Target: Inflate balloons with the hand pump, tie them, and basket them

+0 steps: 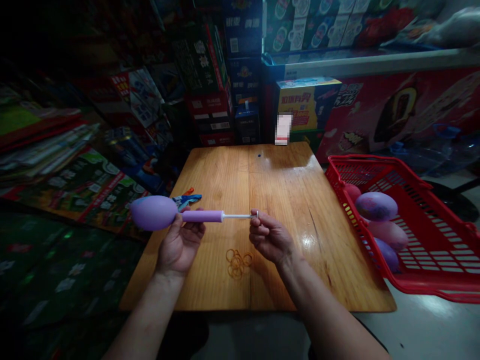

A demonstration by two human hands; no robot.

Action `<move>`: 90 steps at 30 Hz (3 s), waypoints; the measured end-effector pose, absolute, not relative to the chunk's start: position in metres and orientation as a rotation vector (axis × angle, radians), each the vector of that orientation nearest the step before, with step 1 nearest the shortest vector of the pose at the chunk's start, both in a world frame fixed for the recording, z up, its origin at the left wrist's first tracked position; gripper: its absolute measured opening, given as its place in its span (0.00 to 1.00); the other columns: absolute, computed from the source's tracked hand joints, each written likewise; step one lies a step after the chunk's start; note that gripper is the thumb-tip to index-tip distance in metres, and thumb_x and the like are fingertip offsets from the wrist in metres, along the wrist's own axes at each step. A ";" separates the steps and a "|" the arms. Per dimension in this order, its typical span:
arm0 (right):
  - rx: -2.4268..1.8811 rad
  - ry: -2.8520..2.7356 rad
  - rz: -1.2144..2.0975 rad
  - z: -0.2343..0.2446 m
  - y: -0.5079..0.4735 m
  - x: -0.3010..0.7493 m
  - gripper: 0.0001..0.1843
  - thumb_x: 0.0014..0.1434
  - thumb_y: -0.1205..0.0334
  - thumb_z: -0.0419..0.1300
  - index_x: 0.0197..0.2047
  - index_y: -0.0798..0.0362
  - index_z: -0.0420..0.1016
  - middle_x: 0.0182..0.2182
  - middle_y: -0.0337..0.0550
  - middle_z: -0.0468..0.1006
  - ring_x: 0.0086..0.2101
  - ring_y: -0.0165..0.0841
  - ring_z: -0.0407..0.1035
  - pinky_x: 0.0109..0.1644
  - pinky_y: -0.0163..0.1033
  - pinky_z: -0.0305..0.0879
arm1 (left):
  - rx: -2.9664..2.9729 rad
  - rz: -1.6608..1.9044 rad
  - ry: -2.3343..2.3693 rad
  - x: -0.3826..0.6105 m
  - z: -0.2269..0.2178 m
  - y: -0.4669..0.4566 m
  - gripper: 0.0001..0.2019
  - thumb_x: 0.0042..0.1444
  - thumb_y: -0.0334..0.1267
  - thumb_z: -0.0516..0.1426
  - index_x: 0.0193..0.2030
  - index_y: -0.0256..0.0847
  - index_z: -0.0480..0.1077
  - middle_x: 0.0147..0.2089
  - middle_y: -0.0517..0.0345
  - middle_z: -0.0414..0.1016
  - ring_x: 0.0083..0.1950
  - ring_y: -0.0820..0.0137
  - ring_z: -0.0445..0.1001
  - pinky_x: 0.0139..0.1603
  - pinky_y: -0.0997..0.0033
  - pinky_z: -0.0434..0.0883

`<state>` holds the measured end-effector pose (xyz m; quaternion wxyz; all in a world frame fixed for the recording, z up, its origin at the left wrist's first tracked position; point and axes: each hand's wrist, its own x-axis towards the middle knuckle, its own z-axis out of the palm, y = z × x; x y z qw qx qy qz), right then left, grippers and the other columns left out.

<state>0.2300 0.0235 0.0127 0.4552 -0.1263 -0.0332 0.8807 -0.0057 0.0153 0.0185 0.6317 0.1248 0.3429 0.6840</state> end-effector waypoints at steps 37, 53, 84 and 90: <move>-0.286 -0.006 2.188 0.003 0.021 0.222 0.06 0.61 0.72 0.60 0.42 0.59 0.71 0.26 0.35 0.73 0.18 0.17 0.58 0.22 0.25 0.56 | 0.350 1.554 0.840 -0.009 0.011 0.009 0.15 0.60 0.43 0.60 0.53 0.44 0.72 0.51 0.49 0.78 0.46 0.66 0.78 0.39 0.70 0.74; -0.427 -0.058 2.202 0.002 0.016 0.213 0.10 0.57 0.71 0.64 0.43 0.57 0.72 0.28 0.38 0.76 0.21 0.20 0.62 0.25 0.25 0.61 | 0.356 1.513 0.831 0.000 0.010 0.005 0.15 0.59 0.42 0.61 0.53 0.44 0.72 0.51 0.48 0.78 0.45 0.66 0.78 0.39 0.69 0.74; -0.356 -0.095 2.172 0.006 0.019 0.219 0.07 0.59 0.70 0.63 0.41 0.58 0.72 0.26 0.36 0.75 0.20 0.19 0.60 0.24 0.25 0.59 | 0.349 1.587 0.815 -0.010 0.020 0.006 0.15 0.59 0.43 0.61 0.52 0.43 0.72 0.52 0.47 0.78 0.51 0.63 0.77 0.48 0.63 0.74; -0.402 -0.052 2.234 -0.005 0.012 0.198 0.08 0.59 0.69 0.64 0.43 0.56 0.71 0.28 0.37 0.76 0.21 0.19 0.62 0.25 0.24 0.61 | 0.324 1.480 0.803 0.010 0.012 0.000 0.14 0.59 0.41 0.61 0.51 0.42 0.72 0.50 0.45 0.79 0.48 0.64 0.78 0.43 0.68 0.74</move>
